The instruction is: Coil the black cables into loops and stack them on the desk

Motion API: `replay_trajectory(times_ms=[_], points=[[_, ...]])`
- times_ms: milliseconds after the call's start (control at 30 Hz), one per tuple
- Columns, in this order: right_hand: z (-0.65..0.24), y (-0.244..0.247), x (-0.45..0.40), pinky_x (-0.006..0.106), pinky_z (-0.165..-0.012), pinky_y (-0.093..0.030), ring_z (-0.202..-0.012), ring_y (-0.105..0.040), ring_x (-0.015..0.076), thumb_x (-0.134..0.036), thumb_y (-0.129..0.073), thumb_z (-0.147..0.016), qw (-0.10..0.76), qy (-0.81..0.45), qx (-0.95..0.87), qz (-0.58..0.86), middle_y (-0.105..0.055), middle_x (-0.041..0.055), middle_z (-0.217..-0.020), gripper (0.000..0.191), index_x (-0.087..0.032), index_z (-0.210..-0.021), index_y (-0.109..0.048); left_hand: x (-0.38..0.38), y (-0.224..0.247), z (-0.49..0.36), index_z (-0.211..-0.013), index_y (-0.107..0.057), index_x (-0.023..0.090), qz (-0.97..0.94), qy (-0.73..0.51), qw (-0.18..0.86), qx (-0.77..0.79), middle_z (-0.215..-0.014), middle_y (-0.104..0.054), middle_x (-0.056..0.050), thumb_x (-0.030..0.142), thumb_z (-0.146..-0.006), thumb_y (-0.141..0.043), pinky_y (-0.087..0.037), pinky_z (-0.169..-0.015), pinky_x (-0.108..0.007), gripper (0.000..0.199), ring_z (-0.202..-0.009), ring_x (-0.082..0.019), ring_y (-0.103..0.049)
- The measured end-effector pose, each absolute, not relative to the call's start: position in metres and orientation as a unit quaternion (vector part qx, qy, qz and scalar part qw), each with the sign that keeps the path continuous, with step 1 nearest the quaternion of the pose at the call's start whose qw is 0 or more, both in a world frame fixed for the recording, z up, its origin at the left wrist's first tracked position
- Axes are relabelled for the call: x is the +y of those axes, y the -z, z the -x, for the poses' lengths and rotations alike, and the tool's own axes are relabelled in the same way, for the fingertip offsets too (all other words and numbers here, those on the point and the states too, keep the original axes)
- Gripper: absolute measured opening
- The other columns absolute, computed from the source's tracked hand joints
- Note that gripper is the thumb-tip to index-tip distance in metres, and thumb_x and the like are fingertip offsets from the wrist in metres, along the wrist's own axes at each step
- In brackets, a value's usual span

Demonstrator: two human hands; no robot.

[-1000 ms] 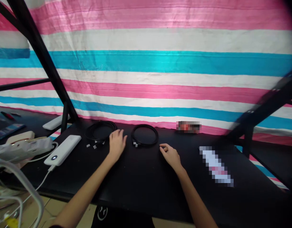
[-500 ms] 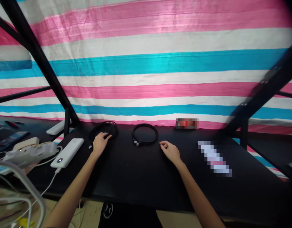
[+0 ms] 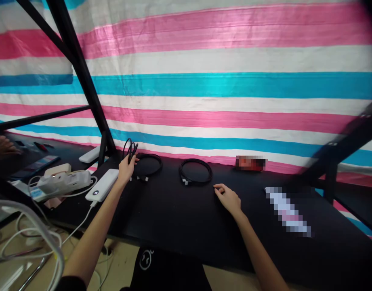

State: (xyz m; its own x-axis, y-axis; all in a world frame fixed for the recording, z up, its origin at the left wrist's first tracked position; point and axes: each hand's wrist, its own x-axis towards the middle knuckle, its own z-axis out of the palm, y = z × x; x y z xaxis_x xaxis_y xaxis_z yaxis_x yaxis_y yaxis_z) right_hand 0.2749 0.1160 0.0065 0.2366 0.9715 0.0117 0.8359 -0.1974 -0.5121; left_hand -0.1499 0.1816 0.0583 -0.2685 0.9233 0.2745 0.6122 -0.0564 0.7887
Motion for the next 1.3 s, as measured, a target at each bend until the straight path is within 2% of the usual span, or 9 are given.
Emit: replay_trajectory(times_ms=[200, 400, 567, 667, 800, 933, 1067, 1233, 1300], points=[[-0.265, -0.006, 0.111, 0.027, -0.065, -0.038, -0.083, -0.063, 0.0185, -0.037, -0.048, -0.085, 0.216, -0.136, -0.595, 0.762, -0.067, -0.0022, -0.085, 0.026, -0.029, -0.104, -0.064, 0.176, -0.054, 0.143, -0.116, -0.057, 0.015, -0.638, -0.358, 0.266, 0.628, -0.112, -0.062, -0.008, 0.034, -0.089, -0.057, -0.054, -0.078, -0.04, 0.033, -0.093, -0.019, -0.062], [-0.261, -0.004, 0.108, 0.027, -0.064, -0.037, -0.082, -0.062, 0.0183, -0.036, -0.049, -0.086, 0.225, -0.13, -0.591, 0.764, -0.065, -0.0008, -0.088, 0.025, -0.027, -0.103, -0.064, 0.169, -0.054, 0.133, -0.114, -0.058, 0.016, -0.617, -0.37, 0.235, 0.654, -0.112, -0.062, -0.008, 0.037, -0.089, -0.056, -0.053, -0.081, -0.041, 0.032, -0.095, -0.02, -0.062], [-0.262, -0.001, 0.108, 0.026, -0.063, -0.038, -0.078, -0.061, 0.0162, -0.036, -0.051, -0.085, 0.236, -0.138, -0.589, 0.76, -0.063, -0.0007, -0.088, 0.023, -0.027, -0.101, -0.065, 0.161, -0.079, 0.138, -0.106, -0.059, 0.013, -0.523, -0.502, 0.157, 0.671, -0.077, -0.064, -0.002, 0.047, -0.095, -0.038, -0.051, -0.064, -0.03, 0.041, -0.062, -0.013, -0.06], [-0.263, 0.0, 0.107, 0.026, -0.063, -0.038, -0.076, -0.06, 0.0156, -0.036, -0.052, -0.084, 0.241, -0.148, -0.593, 0.754, -0.061, -0.0006, -0.088, 0.024, -0.027, -0.101, -0.065, 0.151, -0.101, 0.139, -0.102, -0.056, 0.013, -0.461, -0.588, 0.101, 0.656, -0.055, -0.052, 0.004, 0.052, -0.097, -0.018, -0.042, -0.05, -0.025, 0.055, -0.043, -0.01, -0.05], [-0.264, -0.002, 0.108, 0.028, -0.064, -0.039, -0.074, -0.058, 0.0162, -0.036, -0.054, -0.082, 0.25, -0.17, -0.594, 0.745, -0.059, 0.0001, -0.088, 0.024, -0.026, -0.101, -0.066, 0.122, -0.124, 0.122, -0.095, -0.053, 0.016, -0.438, -0.66, 0.072, 0.606, -0.043, -0.036, 0.01, 0.057, -0.094, -0.02, -0.026, -0.037, -0.022, 0.053, -0.033, -0.008, -0.033], [-0.261, -0.009, 0.104, 0.032, -0.07, -0.044, -0.08, -0.06, 0.0206, -0.036, -0.058, -0.079, 0.274, -0.205, -0.588, 0.733, -0.061, 0.0036, -0.089, 0.027, -0.022, -0.101, -0.067, 0.07, -0.126, 0.077, -0.094, -0.054, 0.019, -0.508, -0.652, 0.137, 0.546, -0.043, -0.042, 0.009, 0.059, -0.092, -0.03, -0.03, -0.036, -0.02, 0.047, -0.033, -0.008, -0.037], [-0.235, -0.033, 0.069, 0.031, -0.083, -0.048, -0.095, -0.063, 0.0198, -0.04, -0.046, -0.088, 0.33, -0.268, -0.604, 0.674, -0.066, 0.008, -0.104, 0.036, -0.021, -0.11, -0.065, 0.011, -0.1, 0.021, -0.095, -0.049, 0.021, -0.568, -0.606, 0.322, 0.454, -0.043, -0.046, 0.008, 0.053, -0.094, -0.034, -0.031, -0.037, -0.019, 0.035, -0.034, -0.008, -0.038], [-0.187, -0.081, -0.006, 0.038, -0.087, -0.05, -0.107, -0.061, 0.0231, -0.058, -0.037, -0.092, 0.453, -0.529, -0.56, 0.449, -0.067, 0.0101, -0.114, 0.051, -0.023, -0.117, -0.065, -0.039, -0.059, -0.03, -0.103, -0.056, 0.021, -0.643, -0.471, 0.443, 0.41, -0.049, -0.055, 0.002, 0.045, -0.097, -0.031, -0.042, -0.049, -0.024, 0.035, -0.042, -0.012, -0.047], [-0.177, -0.093, -0.027, 0.035, -0.076, -0.054, -0.097, -0.064, 0.0222, -0.058, -0.047, -0.089, 0.44, -0.564, -0.536, 0.448, -0.066, 0.0084, -0.115, 0.047, -0.026, -0.12, -0.063, -0.05, -0.048, -0.04, -0.109, -0.06, 0.02, -0.698, -0.404, 0.453, 0.38, -0.058, -0.063, -0.003, 0.044, -0.095, -0.035, -0.048, -0.058, -0.029, 0.037, -0.051, -0.016, -0.055]])
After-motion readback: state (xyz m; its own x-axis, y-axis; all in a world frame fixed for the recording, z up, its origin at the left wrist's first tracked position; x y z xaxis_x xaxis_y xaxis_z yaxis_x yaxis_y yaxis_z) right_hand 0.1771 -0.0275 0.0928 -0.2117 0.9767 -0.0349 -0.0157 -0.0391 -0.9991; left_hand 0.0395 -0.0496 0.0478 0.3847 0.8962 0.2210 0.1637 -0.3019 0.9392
